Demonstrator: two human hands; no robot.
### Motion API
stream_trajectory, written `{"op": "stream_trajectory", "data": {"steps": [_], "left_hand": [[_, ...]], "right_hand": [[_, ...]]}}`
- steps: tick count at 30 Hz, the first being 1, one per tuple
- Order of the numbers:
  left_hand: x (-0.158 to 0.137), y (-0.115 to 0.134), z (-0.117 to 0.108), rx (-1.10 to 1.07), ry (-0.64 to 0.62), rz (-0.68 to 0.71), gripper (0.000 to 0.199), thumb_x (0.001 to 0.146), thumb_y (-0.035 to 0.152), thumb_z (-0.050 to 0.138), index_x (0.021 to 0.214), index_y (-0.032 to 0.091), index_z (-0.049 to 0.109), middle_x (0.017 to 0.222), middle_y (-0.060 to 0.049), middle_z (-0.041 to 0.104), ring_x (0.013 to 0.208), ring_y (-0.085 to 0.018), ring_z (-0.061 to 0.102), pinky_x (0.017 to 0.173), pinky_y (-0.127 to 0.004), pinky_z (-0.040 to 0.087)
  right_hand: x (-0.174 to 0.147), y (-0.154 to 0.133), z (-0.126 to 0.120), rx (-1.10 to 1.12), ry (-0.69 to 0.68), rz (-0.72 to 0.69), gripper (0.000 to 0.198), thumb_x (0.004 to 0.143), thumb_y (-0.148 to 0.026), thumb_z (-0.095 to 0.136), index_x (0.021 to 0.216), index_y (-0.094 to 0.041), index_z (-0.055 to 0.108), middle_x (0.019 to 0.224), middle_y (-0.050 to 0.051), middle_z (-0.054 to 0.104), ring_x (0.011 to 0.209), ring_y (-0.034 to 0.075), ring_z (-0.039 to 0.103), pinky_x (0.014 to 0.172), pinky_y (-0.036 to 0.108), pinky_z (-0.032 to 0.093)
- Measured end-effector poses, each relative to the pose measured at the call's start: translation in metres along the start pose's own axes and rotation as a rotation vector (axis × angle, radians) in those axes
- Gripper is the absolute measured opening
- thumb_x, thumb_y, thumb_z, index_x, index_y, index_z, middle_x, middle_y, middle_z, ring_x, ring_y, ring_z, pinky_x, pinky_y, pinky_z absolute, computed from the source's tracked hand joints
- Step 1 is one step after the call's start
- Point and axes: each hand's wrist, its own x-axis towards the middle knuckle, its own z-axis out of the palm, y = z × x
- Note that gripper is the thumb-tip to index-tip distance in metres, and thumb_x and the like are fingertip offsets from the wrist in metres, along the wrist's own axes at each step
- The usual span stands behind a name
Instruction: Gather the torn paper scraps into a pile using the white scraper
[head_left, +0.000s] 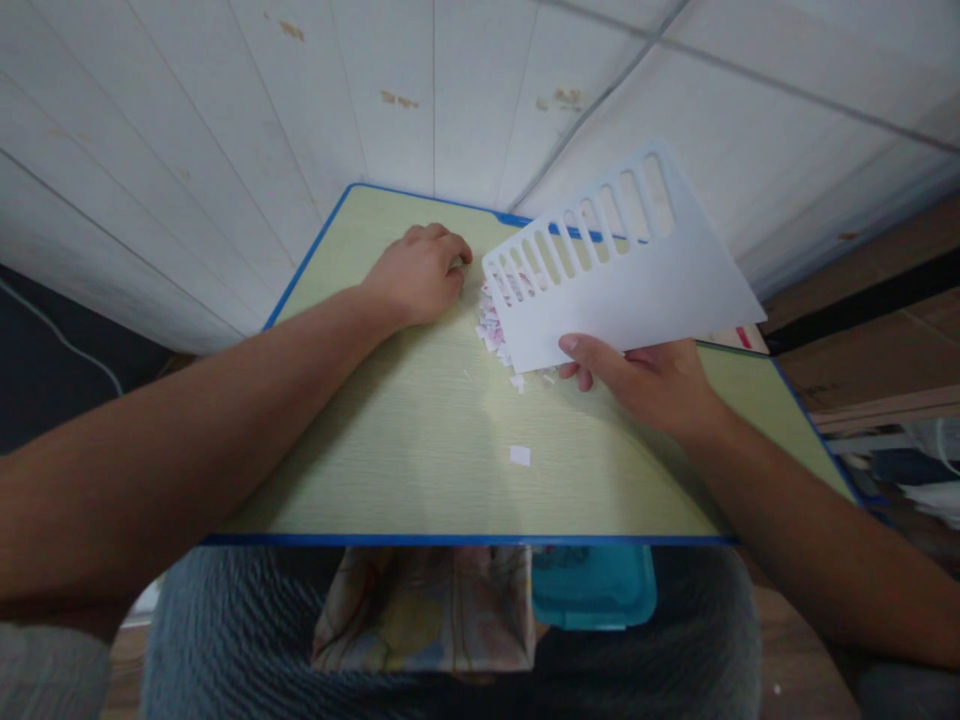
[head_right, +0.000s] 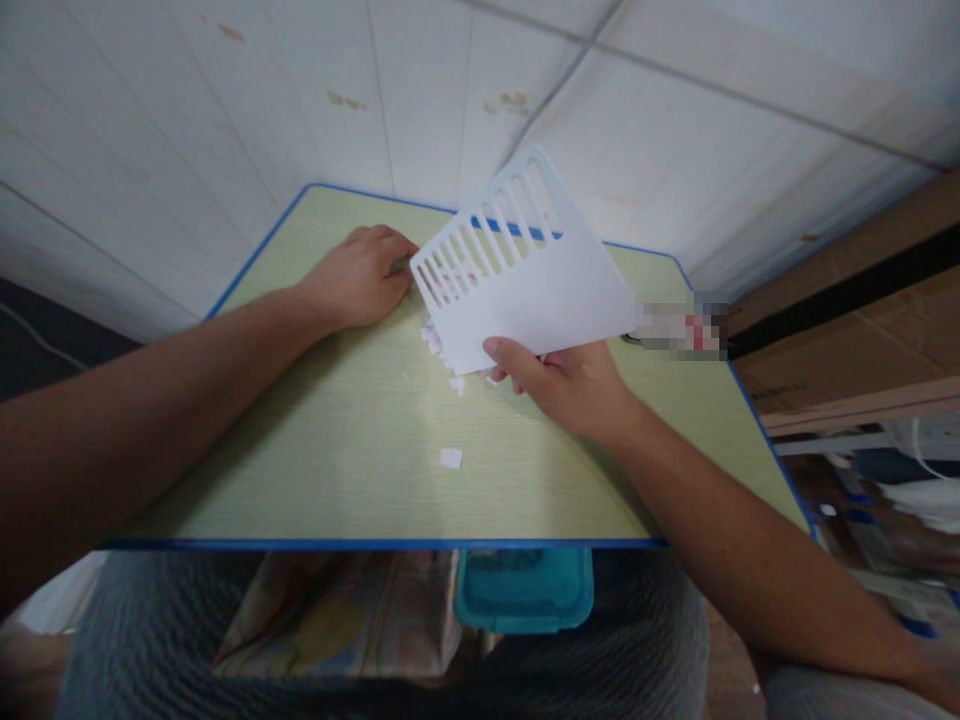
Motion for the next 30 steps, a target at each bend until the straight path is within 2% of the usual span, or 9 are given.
{"op": "stream_trajectory", "data": {"steps": [4,9,12,16,20,25,30], "left_hand": [[0.001,-0.002,0.001,0.002,-0.001,0.022,0.042,0.103,0.024,0.055,0.136,0.024,0.082,0.146,-0.016,0.077,0.142,-0.04,0.067,0.129,-0.063,0.053],[0.002,-0.005,0.003,-0.027,0.025,0.031,0.041,0.102,0.025,0.057,0.134,0.03,0.083,0.138,-0.011,0.08,0.142,-0.038,0.067,0.129,-0.062,0.053],[0.001,0.0,0.0,0.007,-0.013,0.01,0.042,0.106,0.025,0.053,0.137,0.024,0.081,0.146,-0.014,0.077,0.145,-0.037,0.065,0.131,-0.059,0.052],[-0.001,0.006,-0.005,0.044,-0.06,-0.007,0.044,0.109,0.026,0.05,0.141,0.016,0.079,0.152,-0.019,0.074,0.147,-0.037,0.064,0.132,-0.058,0.051],[0.001,0.002,-0.002,0.037,-0.035,0.011,0.042,0.106,0.024,0.051,0.137,0.021,0.08,0.149,-0.017,0.075,0.146,-0.039,0.066,0.13,-0.061,0.052],[0.003,-0.007,0.007,-0.002,0.026,0.018,0.039,0.105,0.026,0.054,0.132,0.031,0.081,0.14,-0.011,0.078,0.142,-0.037,0.066,0.129,-0.06,0.053],[0.002,-0.006,0.007,-0.007,0.027,0.021,0.041,0.104,0.026,0.053,0.133,0.031,0.082,0.14,-0.012,0.079,0.141,-0.037,0.067,0.129,-0.061,0.053]], "right_hand": [[0.002,0.004,-0.001,-0.002,0.001,-0.003,0.036,0.096,-0.046,0.088,0.07,-0.027,0.072,0.066,0.005,0.077,0.056,0.02,0.067,0.052,0.034,0.059],[0.003,0.0,-0.008,-0.007,0.047,0.014,0.035,0.092,-0.044,0.091,0.069,-0.026,0.071,0.061,0.003,0.074,0.053,0.02,0.067,0.052,0.034,0.06],[0.003,-0.002,-0.009,0.016,-0.004,0.025,0.036,0.09,-0.045,0.091,0.069,-0.026,0.07,0.059,0.002,0.072,0.052,0.021,0.066,0.051,0.035,0.061],[0.004,-0.002,-0.006,0.038,-0.08,0.007,0.041,0.095,-0.051,0.091,0.07,-0.026,0.07,0.062,0.004,0.073,0.052,0.021,0.067,0.052,0.036,0.062],[0.005,-0.001,-0.004,0.053,-0.06,-0.011,0.044,0.098,-0.05,0.09,0.068,-0.025,0.069,0.062,0.004,0.073,0.052,0.02,0.067,0.052,0.034,0.061],[0.005,0.001,-0.002,0.086,-0.063,0.024,0.037,0.097,-0.044,0.09,0.07,-0.025,0.073,0.063,0.005,0.075,0.051,0.018,0.065,0.049,0.033,0.06],[0.005,0.003,0.0,0.092,-0.02,0.012,0.034,0.096,-0.04,0.089,0.07,-0.026,0.073,0.063,0.004,0.075,0.05,0.018,0.065,0.049,0.033,0.058]]}}
